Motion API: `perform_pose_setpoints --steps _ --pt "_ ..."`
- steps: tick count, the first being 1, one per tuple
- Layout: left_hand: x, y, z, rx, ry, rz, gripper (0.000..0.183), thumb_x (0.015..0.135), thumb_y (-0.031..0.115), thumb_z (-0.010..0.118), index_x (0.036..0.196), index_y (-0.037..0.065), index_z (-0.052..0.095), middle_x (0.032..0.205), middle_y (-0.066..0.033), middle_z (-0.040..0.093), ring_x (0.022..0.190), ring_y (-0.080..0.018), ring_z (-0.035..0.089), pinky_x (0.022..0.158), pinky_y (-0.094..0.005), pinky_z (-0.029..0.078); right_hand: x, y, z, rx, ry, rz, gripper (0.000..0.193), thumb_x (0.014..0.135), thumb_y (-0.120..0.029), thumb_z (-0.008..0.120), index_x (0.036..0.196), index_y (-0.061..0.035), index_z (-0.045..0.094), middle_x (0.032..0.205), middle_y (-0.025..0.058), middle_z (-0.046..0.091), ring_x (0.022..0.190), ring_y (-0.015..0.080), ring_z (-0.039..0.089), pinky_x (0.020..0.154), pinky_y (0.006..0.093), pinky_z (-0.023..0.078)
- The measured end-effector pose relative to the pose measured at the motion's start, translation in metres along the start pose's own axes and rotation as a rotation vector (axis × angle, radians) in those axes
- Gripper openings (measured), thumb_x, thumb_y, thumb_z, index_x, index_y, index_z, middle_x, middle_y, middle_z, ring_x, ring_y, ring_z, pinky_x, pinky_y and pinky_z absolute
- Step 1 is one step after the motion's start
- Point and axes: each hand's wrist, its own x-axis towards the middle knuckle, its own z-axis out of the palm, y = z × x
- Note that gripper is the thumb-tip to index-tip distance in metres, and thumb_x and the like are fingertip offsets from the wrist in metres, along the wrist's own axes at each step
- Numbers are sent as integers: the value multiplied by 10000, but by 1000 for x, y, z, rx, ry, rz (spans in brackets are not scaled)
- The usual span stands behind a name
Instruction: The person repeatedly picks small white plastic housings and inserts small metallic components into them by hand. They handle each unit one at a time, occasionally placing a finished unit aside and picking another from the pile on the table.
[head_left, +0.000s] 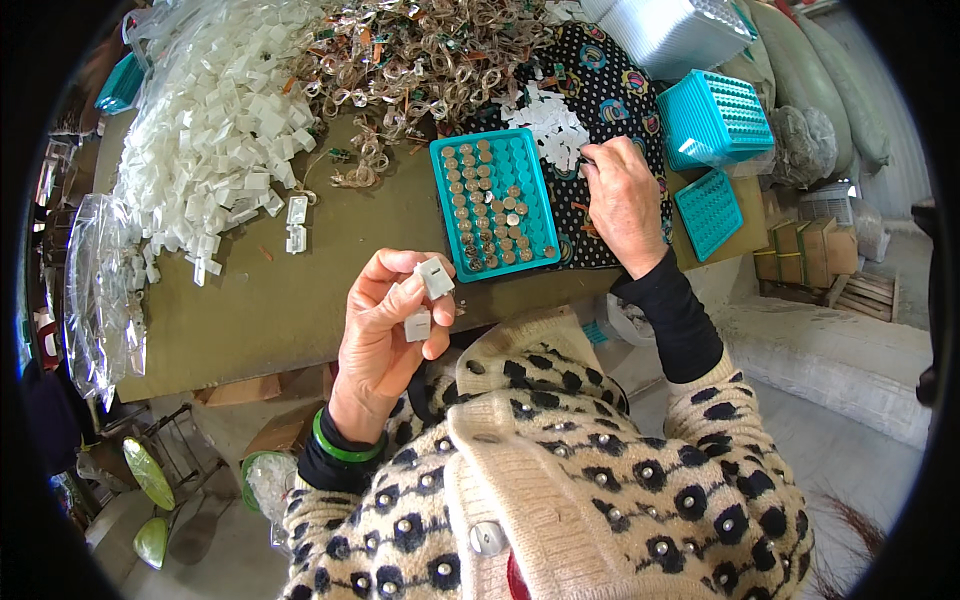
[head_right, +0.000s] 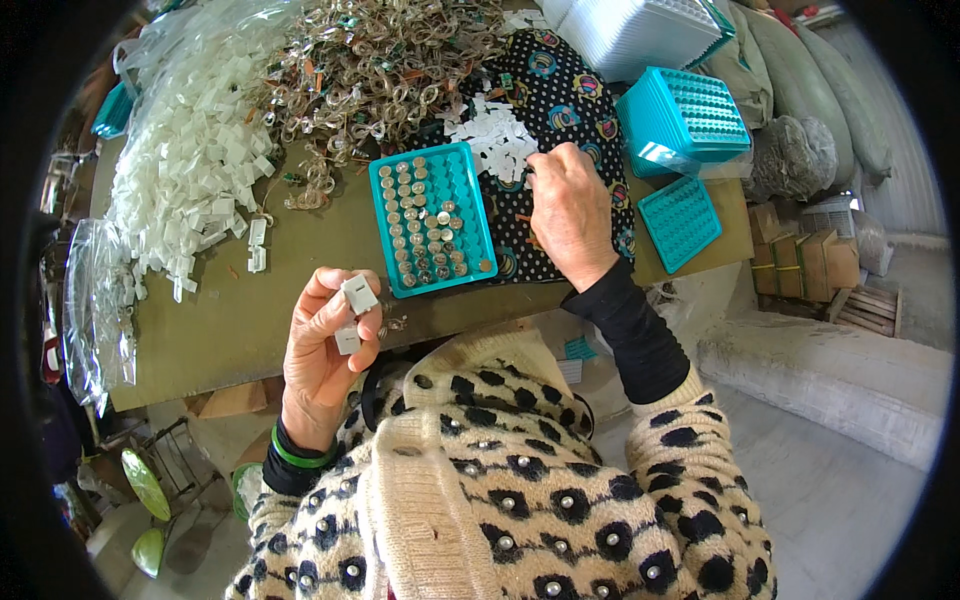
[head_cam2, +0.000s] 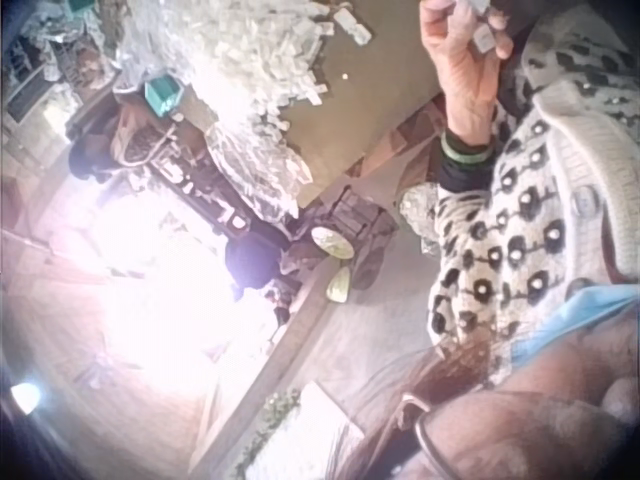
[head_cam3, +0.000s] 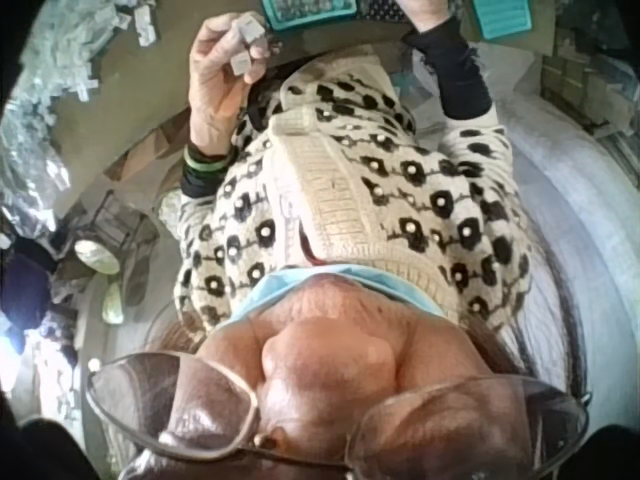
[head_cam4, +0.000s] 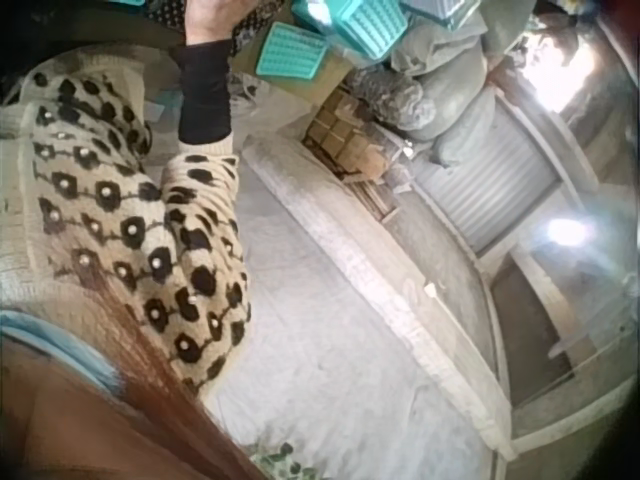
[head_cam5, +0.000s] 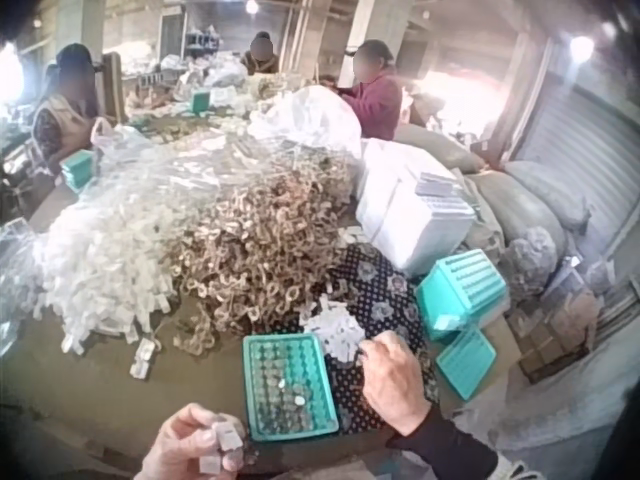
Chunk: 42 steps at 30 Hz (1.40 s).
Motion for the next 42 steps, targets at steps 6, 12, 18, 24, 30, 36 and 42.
perform_pose_setpoints --steps 6,12,18,24,30,36,42 --pt "4 2 1 34 27 26 134 957 76 621 1089 65 612 1066 -191 648 804 -263 697 478 -289 531 7 3 -6 122 -31 30 84 830 -1 676 893 -27 626 867 98 580 811 286 612 697 388 499" --pt "6 5 3 55 58 7 131 961 69 611 1091 54 610 1062 -186 657 801 -259 698 495 -291 537 5 -4 -12 194 -14 1 79 828 22 666 891 -21 646 844 100 591 789 282 613 687 376 497" --pt "7 6 3 62 41 8 142 952 71 626 1089 37 614 1049 -186 659 793 -255 696 505 -290 541 5 -31 -34 396 -54 202 35 897 25 619 925 10 633 806 86 682 671 166 675 605 279 525" --pt "4 2 4 69 28 22 158 934 39 647 1089 18 621 943 -152 676 761 -244 694 535 -305 544 2 -86 -53 1181 -298 439 168 995 -40 559 1137 28 616 916 82 701 819 118 683 766 252 577" --pt "-3 1 7 161 40 38 134 942 108 656 1062 49 645 932 -150 683 658 -206 641 522 -289 499 6 -121 -44 1383 -359 461 130 989 -103 598 1054 6 627 930 67 691 838 105 655 750 243 550" --pt "-10 4 7 114 69 54 175 945 122 658 1103 51 632 924 -110 681 683 -167 651 526 -274 521 10 -134 -29 1427 -286 486 136 950 -116 667 1004 2 629 840 19 635 710 66 563 648 222 489" --pt "-12 8 2 61 23 58 191 943 121 660 1115 46 629 933 -101 677 725 -166 658 529 -276 525 9 -141 -24 1468 -315 525 124 949 -87 660 1010 10 613 887 59 671 774 97 637 695 237 532"
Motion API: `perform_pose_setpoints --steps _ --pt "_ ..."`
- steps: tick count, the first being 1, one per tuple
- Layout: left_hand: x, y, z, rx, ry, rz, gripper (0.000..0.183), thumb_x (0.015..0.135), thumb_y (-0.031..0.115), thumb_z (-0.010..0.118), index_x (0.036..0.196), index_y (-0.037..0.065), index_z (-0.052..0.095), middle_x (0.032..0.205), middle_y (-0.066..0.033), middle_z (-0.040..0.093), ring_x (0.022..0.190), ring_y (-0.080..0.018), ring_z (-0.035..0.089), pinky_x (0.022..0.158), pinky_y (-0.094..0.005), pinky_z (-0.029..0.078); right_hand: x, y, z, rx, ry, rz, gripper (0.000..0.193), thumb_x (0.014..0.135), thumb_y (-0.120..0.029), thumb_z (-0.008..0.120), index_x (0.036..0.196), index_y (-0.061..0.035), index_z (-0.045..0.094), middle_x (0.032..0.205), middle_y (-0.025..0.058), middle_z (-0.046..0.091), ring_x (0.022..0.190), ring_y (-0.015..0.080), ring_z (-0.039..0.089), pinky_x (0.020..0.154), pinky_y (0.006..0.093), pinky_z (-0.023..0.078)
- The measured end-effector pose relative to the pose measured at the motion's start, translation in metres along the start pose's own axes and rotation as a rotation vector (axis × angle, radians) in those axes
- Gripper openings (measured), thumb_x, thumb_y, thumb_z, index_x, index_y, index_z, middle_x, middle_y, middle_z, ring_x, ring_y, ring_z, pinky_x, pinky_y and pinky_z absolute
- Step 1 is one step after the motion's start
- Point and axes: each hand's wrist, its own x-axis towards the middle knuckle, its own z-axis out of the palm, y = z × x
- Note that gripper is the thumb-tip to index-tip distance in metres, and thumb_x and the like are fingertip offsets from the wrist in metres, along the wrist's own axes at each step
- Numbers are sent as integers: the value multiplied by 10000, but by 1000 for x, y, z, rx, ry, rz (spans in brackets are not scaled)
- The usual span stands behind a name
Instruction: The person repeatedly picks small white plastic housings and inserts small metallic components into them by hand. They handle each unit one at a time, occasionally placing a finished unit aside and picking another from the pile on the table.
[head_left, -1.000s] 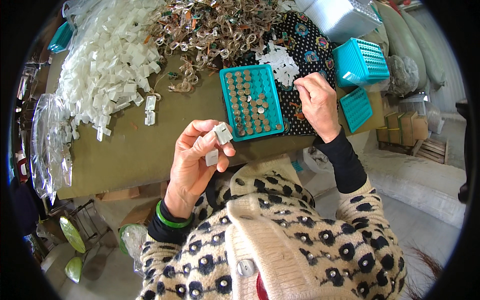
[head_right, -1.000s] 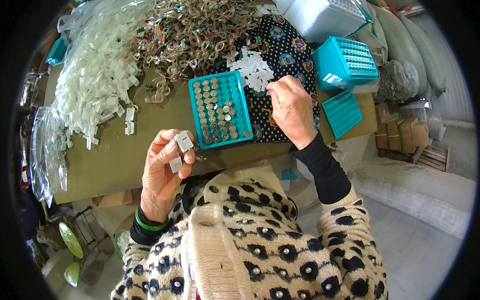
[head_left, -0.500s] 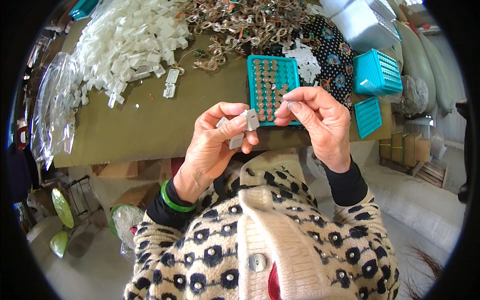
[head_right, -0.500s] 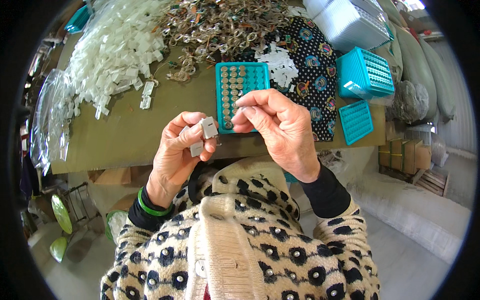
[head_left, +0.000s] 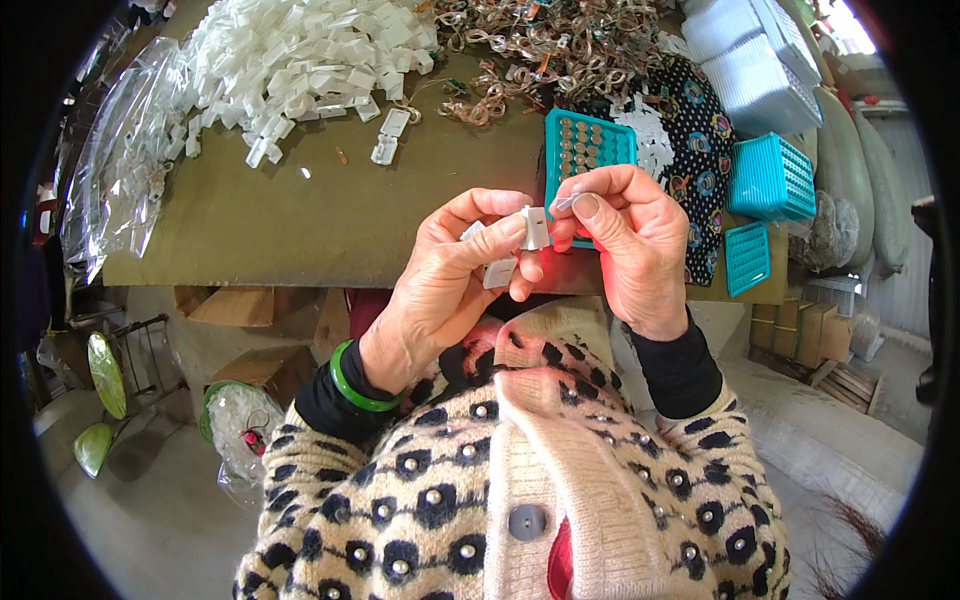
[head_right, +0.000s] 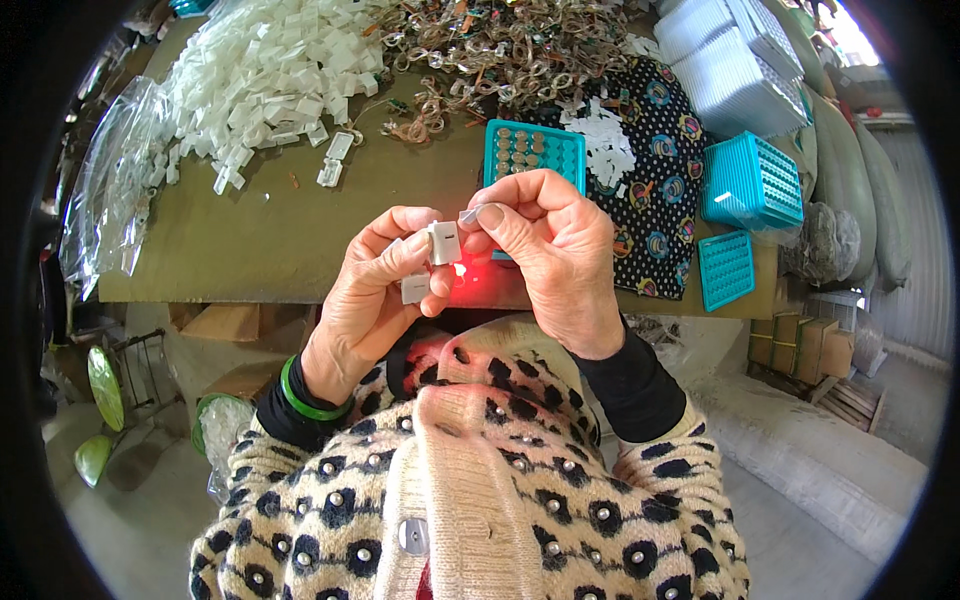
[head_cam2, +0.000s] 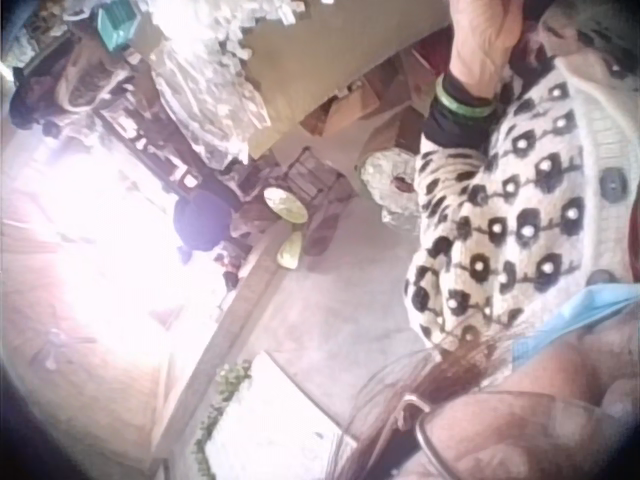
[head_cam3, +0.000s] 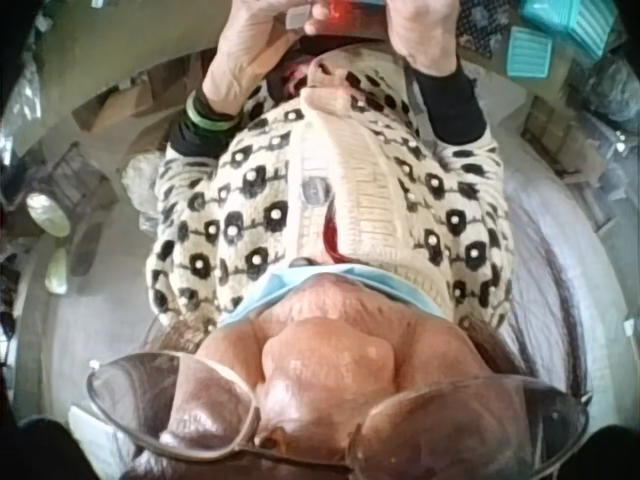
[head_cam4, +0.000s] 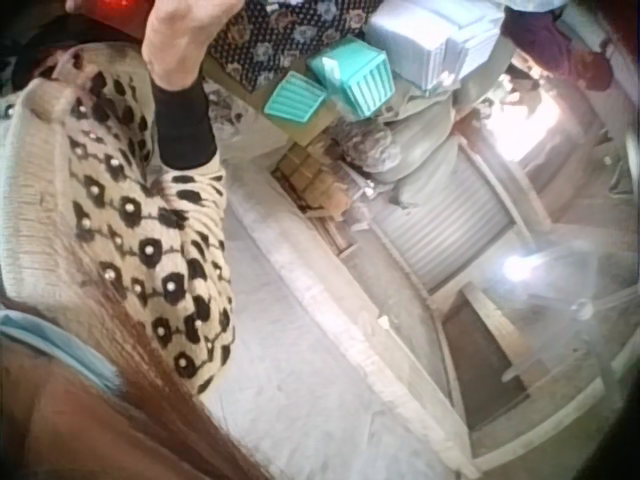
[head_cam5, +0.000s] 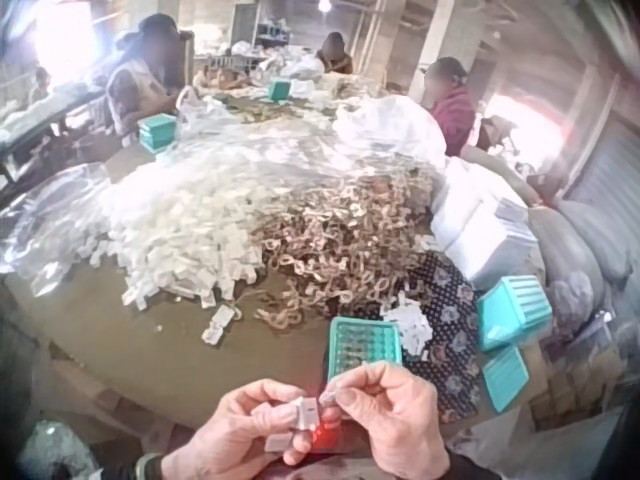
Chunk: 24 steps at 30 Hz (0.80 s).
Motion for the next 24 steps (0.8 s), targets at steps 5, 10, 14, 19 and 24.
perform_pose_setpoints --steps 5,10,14,19,24 --pt "0 1 -5 -23 19 2 201 941 120 661 1123 41 629 942 -108 680 703 -174 658 533 -283 525 0 6 7 -133 -48 -146 118 983 -86 610 1042 9 571 928 49 653 830 84 628 763 225 518" --pt "2 2 -7 -29 -3 -1 202 945 121 654 1127 37 631 952 -112 682 667 -178 652 538 -286 529 0 12 10 -319 -35 -222 114 995 -107 595 986 0 557 860 26 607 731 77 558 675 223 474" --pt "2 4 -8 -47 42 -8 198 956 134 639 1129 36 633 955 -112 682 655 -175 643 537 -284 528 6 11 4 -561 -73 -351 95 990 -90 590 955 -8 559 824 44 594 700 102 554 639 240 459" --pt "4 6 -9 -49 -6 3 199 962 134 631 1136 36 633 938 -105 675 641 -170 630 521 -285 518 7 10 1 -560 -136 -353 61 964 -54 604 933 -25 561 798 61 576 678 161 560 626 270 454" --pt "3 5 -9 -59 32 -11 211 959 123 633 1146 26 633 917 -103 672 634 -171 625 510 -281 506 9 15 2 -614 -168 -422 48 937 -15 615 923 -27 571 794 69 568 673 199 556 622 285 450"
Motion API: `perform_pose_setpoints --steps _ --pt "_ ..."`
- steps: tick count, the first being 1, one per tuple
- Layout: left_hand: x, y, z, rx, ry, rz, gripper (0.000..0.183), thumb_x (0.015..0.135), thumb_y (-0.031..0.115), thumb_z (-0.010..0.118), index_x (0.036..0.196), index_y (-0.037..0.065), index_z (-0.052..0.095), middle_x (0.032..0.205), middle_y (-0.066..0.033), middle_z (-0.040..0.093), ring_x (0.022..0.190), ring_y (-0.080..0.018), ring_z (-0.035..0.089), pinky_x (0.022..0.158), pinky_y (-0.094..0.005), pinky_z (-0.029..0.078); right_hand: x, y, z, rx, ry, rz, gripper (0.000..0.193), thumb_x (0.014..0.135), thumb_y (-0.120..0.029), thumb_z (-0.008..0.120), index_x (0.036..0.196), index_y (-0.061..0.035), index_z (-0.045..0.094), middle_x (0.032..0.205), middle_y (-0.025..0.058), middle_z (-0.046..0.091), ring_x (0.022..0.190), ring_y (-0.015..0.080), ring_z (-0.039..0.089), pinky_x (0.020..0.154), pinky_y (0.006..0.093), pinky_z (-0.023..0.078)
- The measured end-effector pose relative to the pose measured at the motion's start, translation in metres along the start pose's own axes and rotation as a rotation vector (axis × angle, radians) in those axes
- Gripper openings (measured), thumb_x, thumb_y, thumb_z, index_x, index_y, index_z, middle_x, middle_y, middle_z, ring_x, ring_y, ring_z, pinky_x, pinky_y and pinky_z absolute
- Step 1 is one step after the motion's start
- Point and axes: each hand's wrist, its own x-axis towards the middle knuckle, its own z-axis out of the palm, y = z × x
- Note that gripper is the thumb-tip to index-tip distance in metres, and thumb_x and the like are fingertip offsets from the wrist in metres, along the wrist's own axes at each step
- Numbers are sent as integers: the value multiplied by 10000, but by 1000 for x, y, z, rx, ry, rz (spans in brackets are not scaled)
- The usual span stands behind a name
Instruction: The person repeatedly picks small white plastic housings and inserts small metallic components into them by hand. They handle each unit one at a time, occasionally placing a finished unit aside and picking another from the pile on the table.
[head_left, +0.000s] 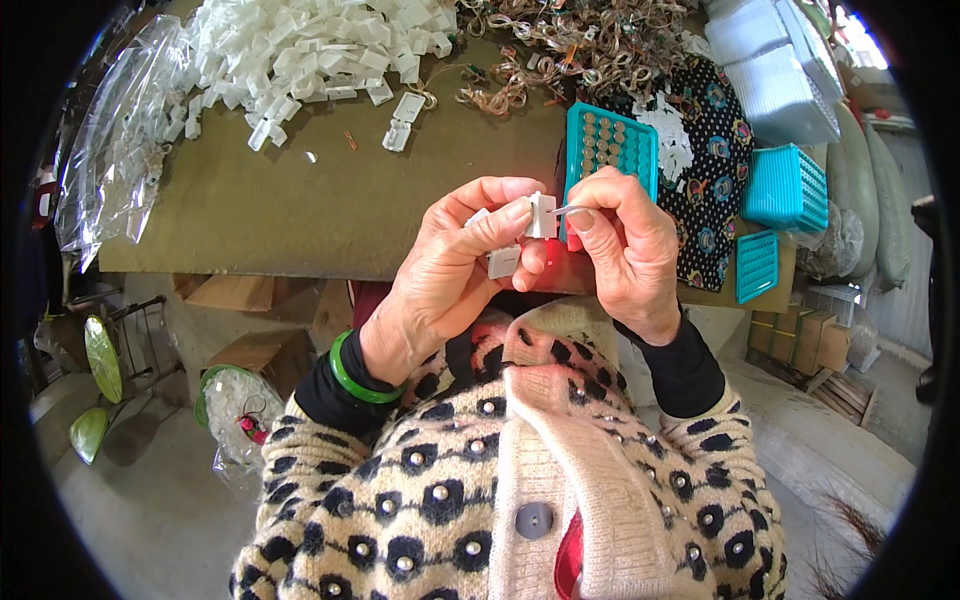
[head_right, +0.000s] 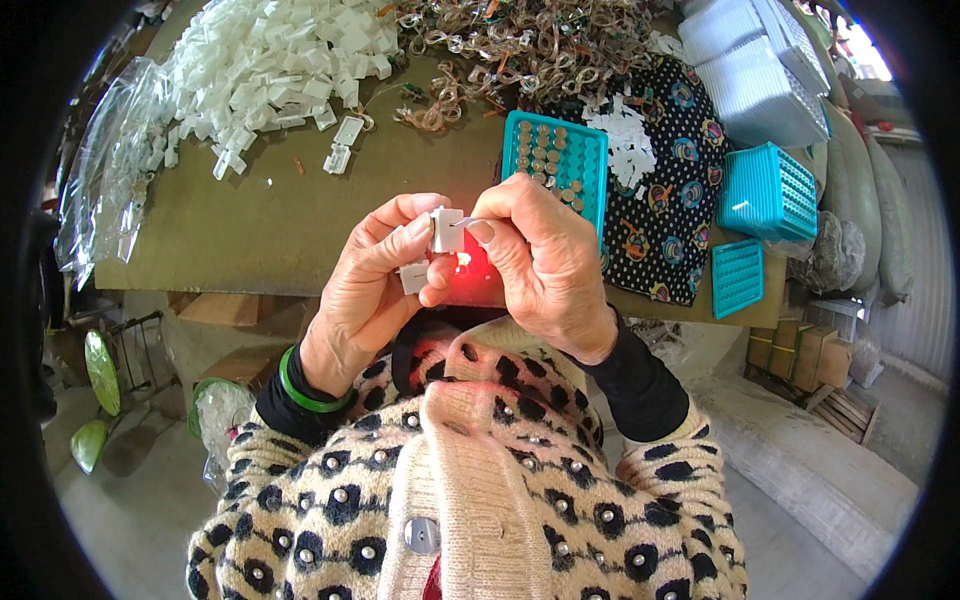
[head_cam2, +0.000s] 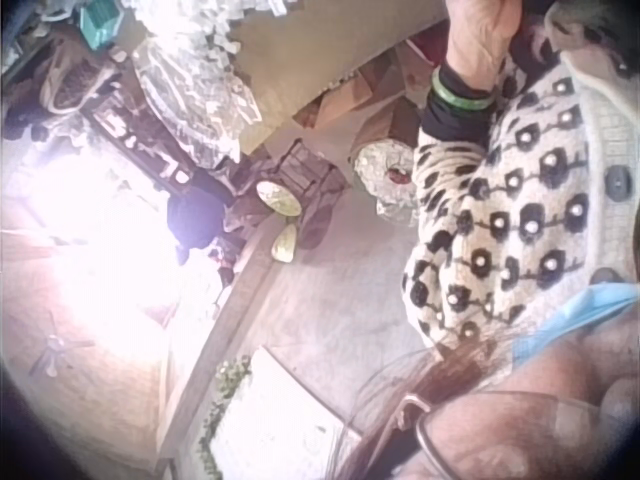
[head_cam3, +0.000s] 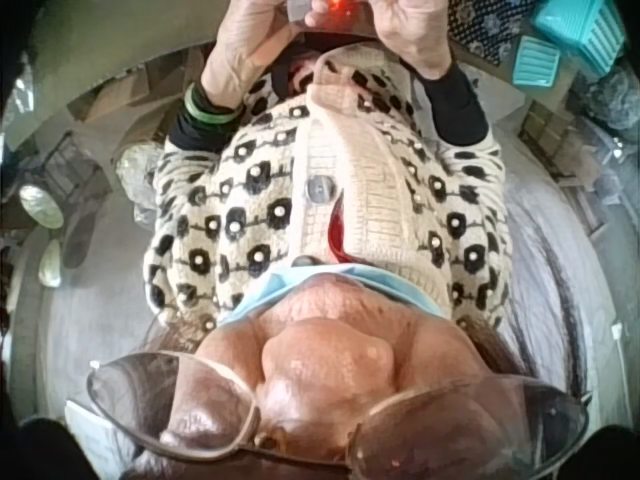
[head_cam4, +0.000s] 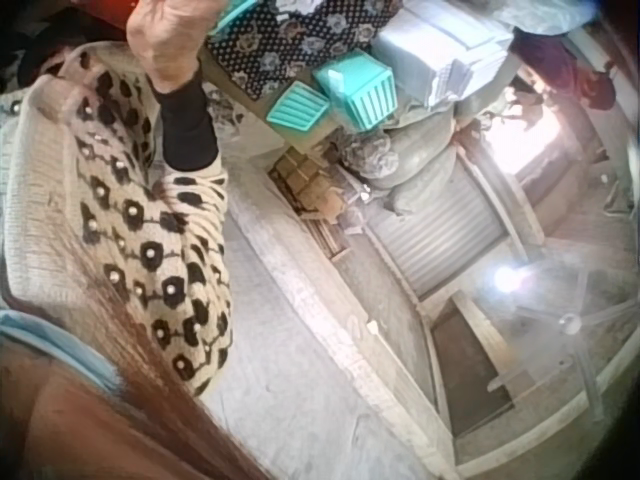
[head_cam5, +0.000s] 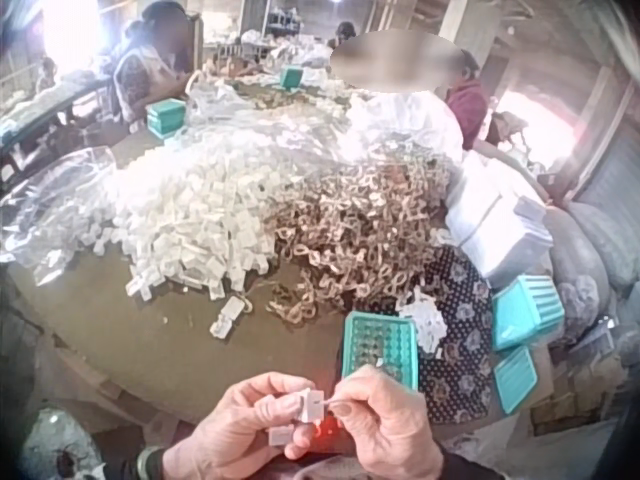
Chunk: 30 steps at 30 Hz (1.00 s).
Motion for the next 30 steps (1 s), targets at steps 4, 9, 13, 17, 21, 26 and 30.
perform_pose_setpoints --steps 4,9,13,17,21,26,30 --pt "0 0 0 9 -30 2 220 959 120 633 1154 18 631 915 -106 672 621 -170 618 508 -280 504 0 2 2 -54 -18 -46 38 962 -29 590 960 -27 552 820 52 562 669 133 530 612 247 439" --pt "-1 0 0 14 5 -4 231 959 123 632 1163 15 625 912 -106 674 616 -164 621 503 -277 507 -1 1 6 -6 20 -32 72 908 34 625 932 -20 584 803 76 564 677 204 539 626 286 451" --pt "-1 0 -1 22 46 -2 239 959 129 634 1167 12 624 907 -104 675 612 -161 624 498 -276 509 1 0 5 -30 -8 -62 67 906 39 620 933 -14 589 817 81 567 683 209 545 626 288 453" --pt "-2 1 -3 17 4 9 237 957 130 637 1160 7 632 910 -109 676 612 -162 626 497 -278 508 3 -2 4 -49 -28 -76 82 895 58 618 932 -10 592 826 87 573 697 211 562 630 288 461" --pt "-3 -1 -3 33 -11 41 233 955 125 640 1151 1 639 899 -112 677 621 -164 631 496 -278 508 4 -3 6 -73 -42 -144 105 881 85 615 926 -8 595 829 99 576 707 226 579 631 298 472" --pt "-6 -2 -2 130 14 105 222 952 119 644 1132 -10 645 870 -104 674 639 -165 638 499 -275 506 3 -2 11 -208 -47 -237 76 906 68 598 935 -1 586 817 94 584 691 201 583 625 288 481" --pt "-8 3 -2 131 47 95 217 951 118 646 1126 -10 647 870 -100 675 650 -164 642 502 -274 506 -2 -3 13 -141 -22 -87 50 926 48 599 952 8 583 815 80 595 653 151 582 589 264 482"
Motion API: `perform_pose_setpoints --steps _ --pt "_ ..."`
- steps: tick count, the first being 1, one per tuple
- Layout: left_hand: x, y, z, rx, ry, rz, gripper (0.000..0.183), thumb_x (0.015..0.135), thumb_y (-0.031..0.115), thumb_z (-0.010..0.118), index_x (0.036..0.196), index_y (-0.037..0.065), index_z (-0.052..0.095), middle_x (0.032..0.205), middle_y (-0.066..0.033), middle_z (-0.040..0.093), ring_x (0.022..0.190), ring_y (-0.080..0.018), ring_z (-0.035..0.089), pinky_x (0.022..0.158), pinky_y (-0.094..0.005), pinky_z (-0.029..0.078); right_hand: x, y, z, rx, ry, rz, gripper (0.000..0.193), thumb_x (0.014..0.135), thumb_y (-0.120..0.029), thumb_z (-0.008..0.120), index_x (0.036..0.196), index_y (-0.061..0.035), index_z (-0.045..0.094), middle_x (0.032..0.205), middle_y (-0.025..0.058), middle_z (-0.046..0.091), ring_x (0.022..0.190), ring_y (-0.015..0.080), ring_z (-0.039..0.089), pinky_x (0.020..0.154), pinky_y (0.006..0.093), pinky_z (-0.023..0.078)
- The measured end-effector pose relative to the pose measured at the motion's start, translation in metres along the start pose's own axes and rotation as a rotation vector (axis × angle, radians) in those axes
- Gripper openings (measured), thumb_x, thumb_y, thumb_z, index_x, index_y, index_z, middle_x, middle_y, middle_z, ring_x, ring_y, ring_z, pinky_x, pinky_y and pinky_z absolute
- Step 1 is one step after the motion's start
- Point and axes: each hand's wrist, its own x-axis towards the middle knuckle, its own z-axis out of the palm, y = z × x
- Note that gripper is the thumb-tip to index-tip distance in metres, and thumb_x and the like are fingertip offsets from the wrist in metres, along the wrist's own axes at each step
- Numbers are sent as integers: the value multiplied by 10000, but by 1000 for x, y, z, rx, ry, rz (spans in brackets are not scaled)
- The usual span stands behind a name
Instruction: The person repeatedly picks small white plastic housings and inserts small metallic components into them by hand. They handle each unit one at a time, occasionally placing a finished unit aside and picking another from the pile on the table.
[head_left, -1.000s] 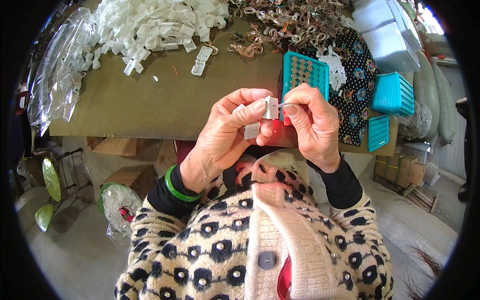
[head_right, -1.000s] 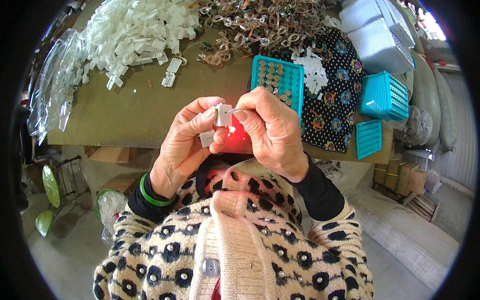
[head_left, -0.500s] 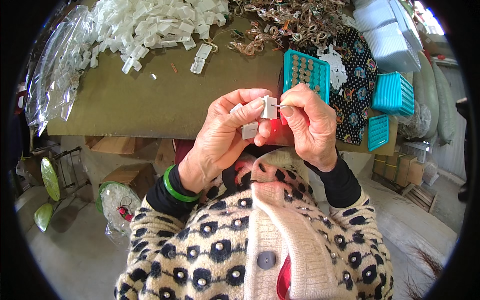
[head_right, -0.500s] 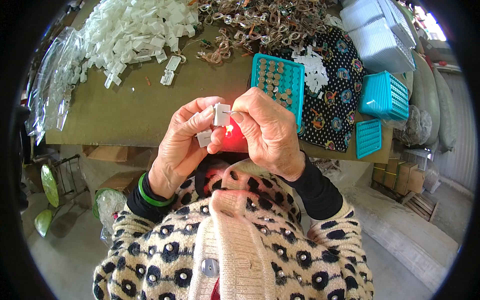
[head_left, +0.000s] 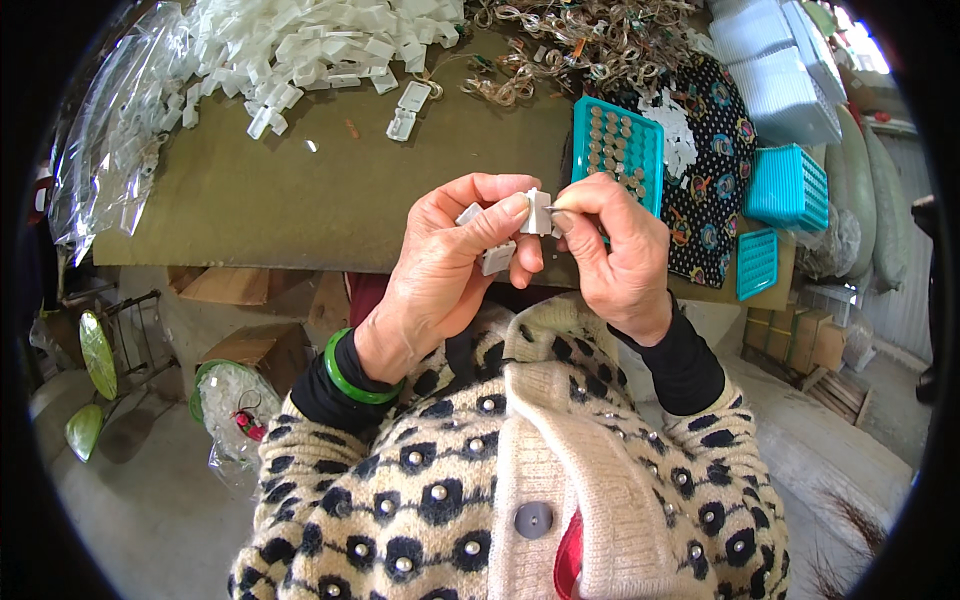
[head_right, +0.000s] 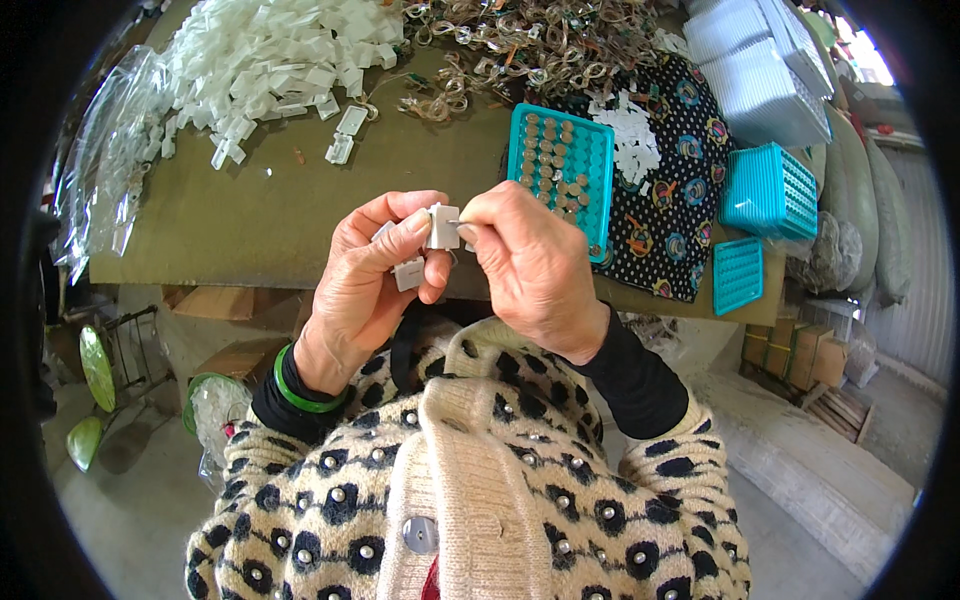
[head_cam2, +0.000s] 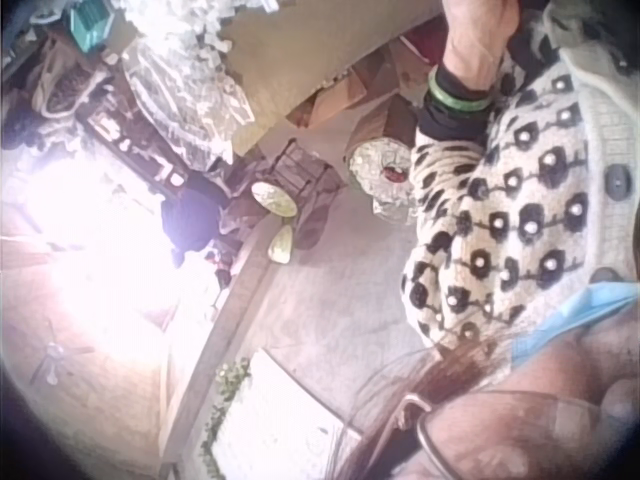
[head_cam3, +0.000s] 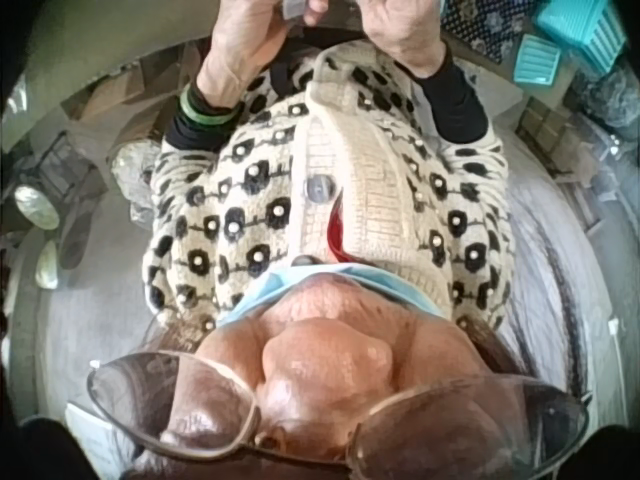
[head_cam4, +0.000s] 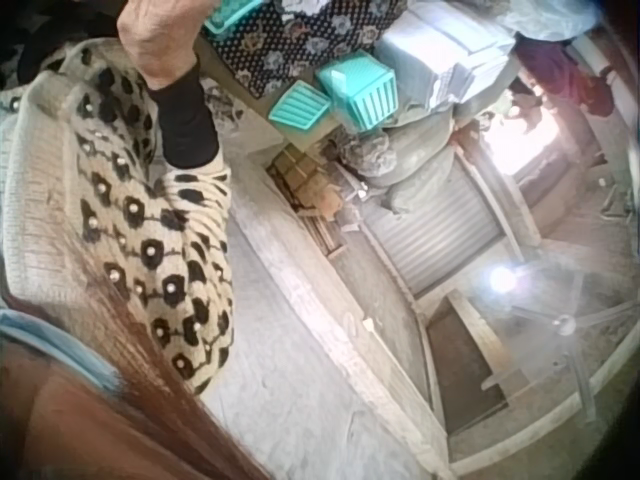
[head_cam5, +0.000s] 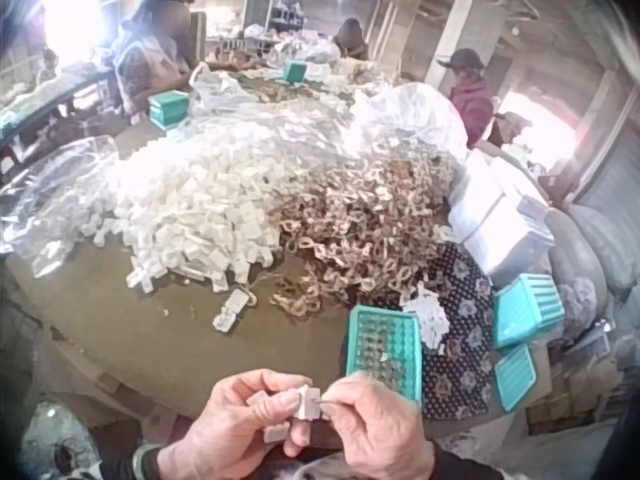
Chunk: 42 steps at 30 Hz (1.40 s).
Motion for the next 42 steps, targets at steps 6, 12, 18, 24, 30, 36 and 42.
perform_pose_setpoints --steps 6,12,18,24,30,36,42 --pt "-1 0 -1 -12 6 -29 223 951 127 647 1129 -8 646 874 -103 677 649 -166 644 509 -272 510 -1 0 0 -40 25 -36 137 851 82 639 937 -10 584 815 98 587 667 240 604 585 320 488" --pt "-3 -5 -1 -46 -13 -53 230 951 136 650 1127 -12 643 862 -104 673 636 -165 638 504 -273 502 2 0 -3 -122 -4 -148 121 851 91 612 938 13 581 804 113 604 675 227 602 614 311 493" --pt "-4 -6 -2 3 26 -67 248 954 165 649 1129 -11 639 818 -98 667 614 -160 626 504 -270 487 2 2 -2 -119 -45 -216 158 820 116 611 935 12 580 819 129 586 662 270 599 575 341 491" --pt "-4 -5 -2 23 51 -69 248 960 175 641 1129 -7 633 786 -96 663 609 -163 624 514 -270 491 1 1 -4 -88 -79 -143 147 818 103 630 917 3 589 820 117 595 669 263 614 576 336 497" --pt "-4 -3 0 32 48 -67 242 962 172 637 1118 -12 630 784 -106 665 610 -170 626 531 -277 519 1 1 -4 -39 -35 -64 146 812 90 636 902 -13 583 805 97 601 639 237 608 556 316 492" --pt "-3 -10 -4 34 40 -71 231 967 158 621 1128 -8 624 775 -112 664 607 -178 621 546 -288 519 2 2 -2 -197 -75 -201 177 794 87 630 920 -19 569 802 106 571 630 269 596 544 353 488" --pt "1 -5 -5 -56 75 -130 235 964 146 613 1151 3 617 895 -133 673 652 -190 626 567 -297 521 -1 1 -5 -14 -64 59 102 858 51 625 907 -29 586 779 103 569 633 241 599 549 323 480"
